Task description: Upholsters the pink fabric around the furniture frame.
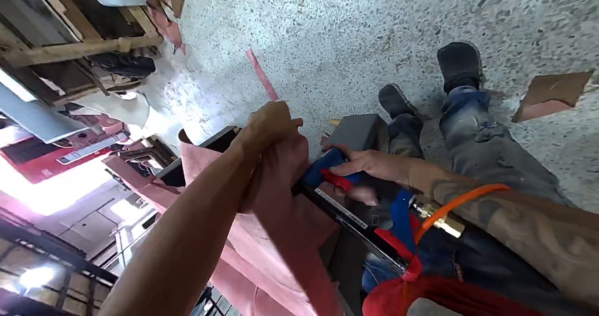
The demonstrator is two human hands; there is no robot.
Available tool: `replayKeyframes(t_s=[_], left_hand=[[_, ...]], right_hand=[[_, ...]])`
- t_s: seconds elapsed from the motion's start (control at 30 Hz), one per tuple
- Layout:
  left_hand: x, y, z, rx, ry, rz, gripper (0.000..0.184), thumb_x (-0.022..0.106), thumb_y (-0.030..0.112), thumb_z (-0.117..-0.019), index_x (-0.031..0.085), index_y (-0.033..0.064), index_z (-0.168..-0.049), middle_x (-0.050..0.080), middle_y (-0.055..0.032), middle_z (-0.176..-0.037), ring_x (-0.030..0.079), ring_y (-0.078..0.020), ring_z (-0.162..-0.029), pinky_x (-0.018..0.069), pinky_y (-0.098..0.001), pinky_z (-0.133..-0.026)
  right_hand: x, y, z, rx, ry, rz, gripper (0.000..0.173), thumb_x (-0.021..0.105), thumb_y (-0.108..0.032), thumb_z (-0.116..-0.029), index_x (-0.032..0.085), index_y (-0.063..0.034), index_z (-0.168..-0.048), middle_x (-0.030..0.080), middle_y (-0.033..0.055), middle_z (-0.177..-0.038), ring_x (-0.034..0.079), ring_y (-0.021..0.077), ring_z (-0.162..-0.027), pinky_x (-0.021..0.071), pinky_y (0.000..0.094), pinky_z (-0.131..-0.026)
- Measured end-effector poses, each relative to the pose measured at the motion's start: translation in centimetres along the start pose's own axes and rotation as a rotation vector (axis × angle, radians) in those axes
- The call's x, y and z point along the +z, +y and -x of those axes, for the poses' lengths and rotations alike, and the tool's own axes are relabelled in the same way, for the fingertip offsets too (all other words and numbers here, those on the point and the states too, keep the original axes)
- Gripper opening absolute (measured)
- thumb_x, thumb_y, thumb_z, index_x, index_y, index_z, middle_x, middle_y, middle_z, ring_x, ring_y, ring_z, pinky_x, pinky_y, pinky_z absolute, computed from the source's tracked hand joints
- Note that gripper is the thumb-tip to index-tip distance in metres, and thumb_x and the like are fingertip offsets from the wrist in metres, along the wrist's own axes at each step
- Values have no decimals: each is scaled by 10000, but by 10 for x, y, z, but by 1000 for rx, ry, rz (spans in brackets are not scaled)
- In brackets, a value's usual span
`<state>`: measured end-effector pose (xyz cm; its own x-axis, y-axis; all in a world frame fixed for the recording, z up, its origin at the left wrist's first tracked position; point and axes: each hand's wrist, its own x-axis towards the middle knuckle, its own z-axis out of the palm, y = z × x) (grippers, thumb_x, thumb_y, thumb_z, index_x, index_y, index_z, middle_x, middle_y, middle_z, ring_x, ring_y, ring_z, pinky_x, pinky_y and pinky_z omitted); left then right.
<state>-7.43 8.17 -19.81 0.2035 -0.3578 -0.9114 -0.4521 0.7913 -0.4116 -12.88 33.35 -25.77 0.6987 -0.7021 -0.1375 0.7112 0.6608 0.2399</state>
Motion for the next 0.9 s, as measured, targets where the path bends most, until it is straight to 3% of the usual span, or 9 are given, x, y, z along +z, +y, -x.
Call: replayKeyframes(t_s=[0.17,0.23,0.33,0.67,0.83,0.9], left_hand=[[-11,9,2,-123,-65,-25,502,650,494,-938,626,29,-751,650,-196,-807,664,-379,-787,510,-617,-638],[-10,7,3,-192,-103,-82,596,590,581,-965,652,11,-802,668,-215,-867,678,-394,-857,517,-630,-689],[-13,2,7,-250,-108,-87,622,550,594,-984,652,11,-796,674,-216,-881,680,-394,-871,521,-622,-698],[-14,4,9,-220,-75,-75,580,571,576,-974,639,37,-770,664,-192,-844,674,-374,-839,515,-601,-662],[-17,17,6,-152,-75,-94,565,577,543,-980,623,16,-780,653,-207,-846,668,-385,-841,510,-614,-667],[-6,14,-6,-91,2,-120,571,557,582,-970,634,55,-766,661,-184,-828,673,-376,-818,507,-616,-641]], right_hand=[[-9,-12,-15,-32,-73,1,481,502,-225,-1082,288,-305,-1505,622,171,-928,614,195,-494,555,322,-428],[-10,-12,-19,-18,-100,3,483,503,-235,-1080,282,-306,-1504,619,172,-928,613,193,-492,548,311,-421],[-17,-16,-17,-46,-96,5,522,511,-233,-1076,258,-320,-1524,617,166,-952,606,187,-484,549,320,-412],[-12,-32,-15,-70,-146,58,578,520,-217,-1075,220,-354,-1549,615,180,-976,616,195,-490,557,326,-417],[-17,-23,-16,-47,-166,75,546,535,-208,-1069,265,-323,-1529,630,184,-975,630,195,-502,555,316,-414],[-18,-15,-16,-21,-160,93,550,547,-204,-1064,277,-332,-1526,631,192,-974,631,203,-511,559,322,-427]])
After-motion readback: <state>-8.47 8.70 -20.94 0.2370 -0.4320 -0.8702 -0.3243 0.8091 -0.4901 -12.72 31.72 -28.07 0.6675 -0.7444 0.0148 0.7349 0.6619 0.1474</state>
